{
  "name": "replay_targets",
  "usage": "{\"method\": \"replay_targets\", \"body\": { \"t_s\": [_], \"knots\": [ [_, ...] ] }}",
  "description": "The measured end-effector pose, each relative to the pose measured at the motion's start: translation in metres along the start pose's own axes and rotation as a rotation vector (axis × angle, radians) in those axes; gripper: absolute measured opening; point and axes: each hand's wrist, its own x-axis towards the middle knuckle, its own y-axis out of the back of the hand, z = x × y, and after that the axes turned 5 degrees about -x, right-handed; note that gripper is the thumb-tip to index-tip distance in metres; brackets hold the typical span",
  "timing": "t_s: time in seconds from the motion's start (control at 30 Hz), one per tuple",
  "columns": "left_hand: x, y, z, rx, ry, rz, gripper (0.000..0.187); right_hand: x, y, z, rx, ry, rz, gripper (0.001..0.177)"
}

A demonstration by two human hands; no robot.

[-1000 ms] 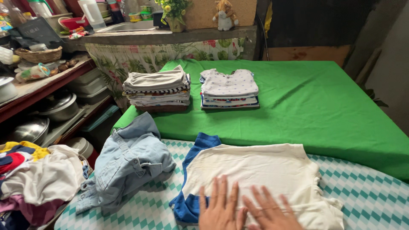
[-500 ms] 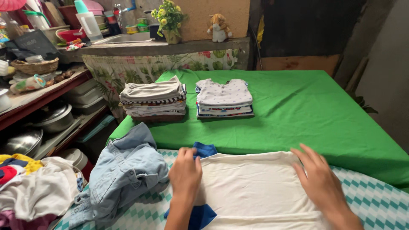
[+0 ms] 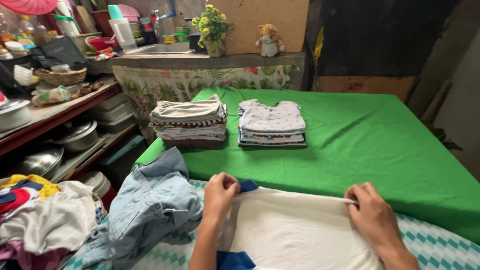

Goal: The person folds several baby garments one by one on a green-covered table. They smooth each item, fold sleeves and sides, and place the folded pieces into two neat stacks. The garments include striped and patterned shirts and a pair of shorts.

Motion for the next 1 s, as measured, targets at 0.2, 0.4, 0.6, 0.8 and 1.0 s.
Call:
{"method": "replay_targets", "body": {
  "t_s": [0.2, 0.4, 0.6, 0.8, 1.0],
  "knots": [
    [-0.069, 0.036, 0.017, 0.357, -0.181, 0.005, 0.017, -0.018, 0.016, 0.013, -0.25, -0.079, -0.327, 0.031],
    [-0.069, 0.039, 0.042, 0.405, -0.098, 0.177, 0.024, -0.033, 0.021, 0.007, -0.391, -0.112, -0.287, 0.036],
    [-0.049, 0.021, 0.049, 0.483, -0.16, 0.254, 0.029, -0.03, 0.014, 0.003, -0.109, -0.059, 0.021, 0.025],
    [-0.015, 0.023, 0.029, 0.68, 0.265, 0.087, 0.04, -0.044, -0.025, -0.031, 0.033, 0.39, 0.147, 0.042],
    [-0.01, 0.038, 0.022, 0.5, 0.353, 0.039, 0.028, -0.073, -0.048, -0.066, -0.292, 0.812, 0.504, 0.081]
  ]
}}
